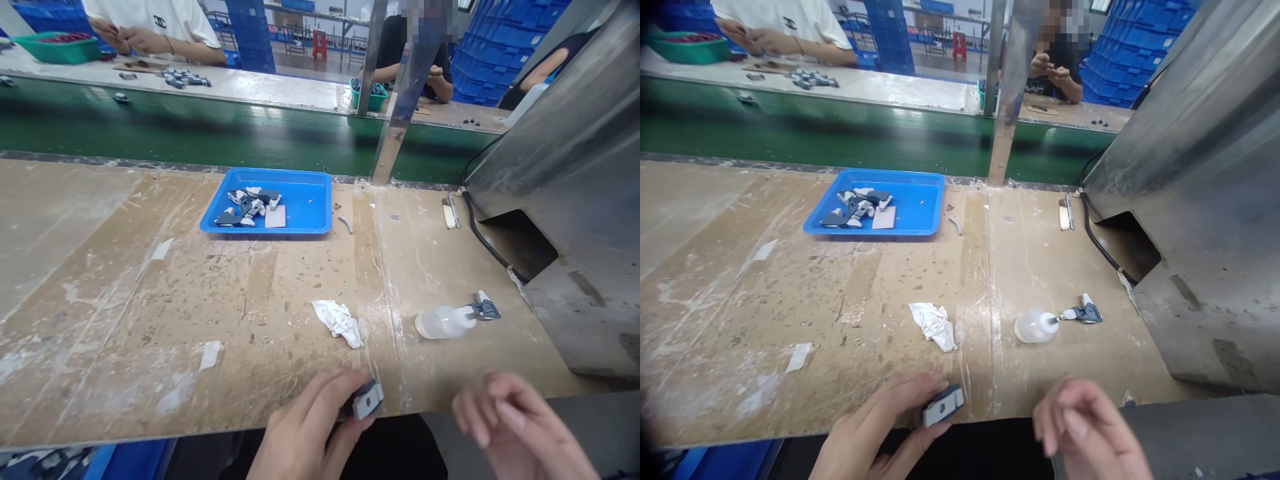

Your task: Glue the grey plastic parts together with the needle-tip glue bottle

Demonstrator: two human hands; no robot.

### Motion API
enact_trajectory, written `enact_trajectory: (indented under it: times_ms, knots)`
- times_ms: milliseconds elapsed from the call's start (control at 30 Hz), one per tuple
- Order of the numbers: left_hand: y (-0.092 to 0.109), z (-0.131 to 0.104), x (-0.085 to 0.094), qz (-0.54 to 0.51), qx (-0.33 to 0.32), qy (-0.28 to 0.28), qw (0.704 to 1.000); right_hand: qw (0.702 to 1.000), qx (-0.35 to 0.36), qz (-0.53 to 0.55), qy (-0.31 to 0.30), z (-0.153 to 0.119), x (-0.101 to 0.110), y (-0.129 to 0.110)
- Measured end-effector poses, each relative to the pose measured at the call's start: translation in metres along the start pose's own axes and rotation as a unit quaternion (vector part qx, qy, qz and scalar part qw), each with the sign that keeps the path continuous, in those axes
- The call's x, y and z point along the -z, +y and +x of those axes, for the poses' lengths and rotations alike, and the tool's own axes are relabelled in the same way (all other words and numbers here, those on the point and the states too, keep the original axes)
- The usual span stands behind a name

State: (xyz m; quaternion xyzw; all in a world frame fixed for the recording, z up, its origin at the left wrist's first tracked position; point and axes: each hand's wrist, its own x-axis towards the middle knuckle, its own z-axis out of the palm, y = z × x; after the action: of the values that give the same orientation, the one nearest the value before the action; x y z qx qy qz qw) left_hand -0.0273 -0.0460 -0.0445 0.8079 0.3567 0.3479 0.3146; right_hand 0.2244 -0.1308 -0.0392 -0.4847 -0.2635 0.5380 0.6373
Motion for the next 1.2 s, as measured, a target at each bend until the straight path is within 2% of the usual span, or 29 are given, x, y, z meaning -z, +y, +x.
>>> enact_trajectory:
  times_ms: [33, 100, 167, 267, 333, 400, 500, 633, 733, 800, 967, 1067, 1200]
  knots:
    - [-0.001, 0.002, -0.002, -0.001, 0.006, 0.004, 1.0, 0.995, 0.077, -0.018, 0.064, 0.007, 0.002, -0.001]
    - [-0.003, 0.004, -0.008, -0.002, 0.024, 0.022, 0.999, 0.967, 0.168, -0.048, 0.184, 0.023, -0.003, -0.001]
    - [-0.006, 0.005, -0.015, 0.027, 0.019, 0.048, 0.998, 0.948, 0.205, -0.082, 0.232, 0.038, -0.014, 0.001]
    - [-0.008, 0.005, -0.026, 0.125, -0.02, 0.125, 0.984, 0.948, 0.216, -0.15, 0.18, 0.055, -0.025, 0.006]
    - [-0.008, 0.007, -0.031, 0.164, -0.047, 0.186, 0.968, 0.956, 0.177, -0.201, 0.121, 0.06, -0.026, 0.01]
    - [-0.006, 0.009, -0.034, 0.168, -0.063, 0.211, 0.961, 0.958, 0.112, -0.249, 0.084, 0.062, -0.024, 0.015]
    - [-0.005, 0.012, -0.033, 0.157, -0.076, 0.205, 0.963, 0.95, 0.045, -0.301, 0.062, 0.062, -0.021, 0.018]
    - [-0.007, 0.01, -0.028, 0.158, -0.096, 0.174, 0.967, 0.924, 0.059, -0.378, 0.003, 0.064, -0.018, 0.017]
    - [-0.01, 0.008, -0.027, 0.159, -0.106, 0.16, 0.968, 0.905, 0.076, -0.418, 0.003, 0.063, -0.015, 0.017]
    - [-0.01, 0.007, -0.026, 0.147, -0.103, 0.155, 0.971, 0.91, 0.079, -0.408, 0.005, 0.059, -0.012, 0.019]
    - [-0.007, 0.003, -0.024, 0.143, -0.112, 0.129, 0.975, 0.941, 0.157, -0.301, -0.01, 0.043, -0.002, 0.023]
    - [-0.006, -0.002, -0.021, 0.158, -0.126, 0.092, 0.975, 0.967, 0.141, -0.211, -0.014, 0.041, 0.002, 0.021]
    - [-0.009, -0.008, -0.022, 0.176, -0.156, 0.088, 0.968, 0.973, 0.162, -0.165, 0.023, 0.044, 0.011, 0.019]
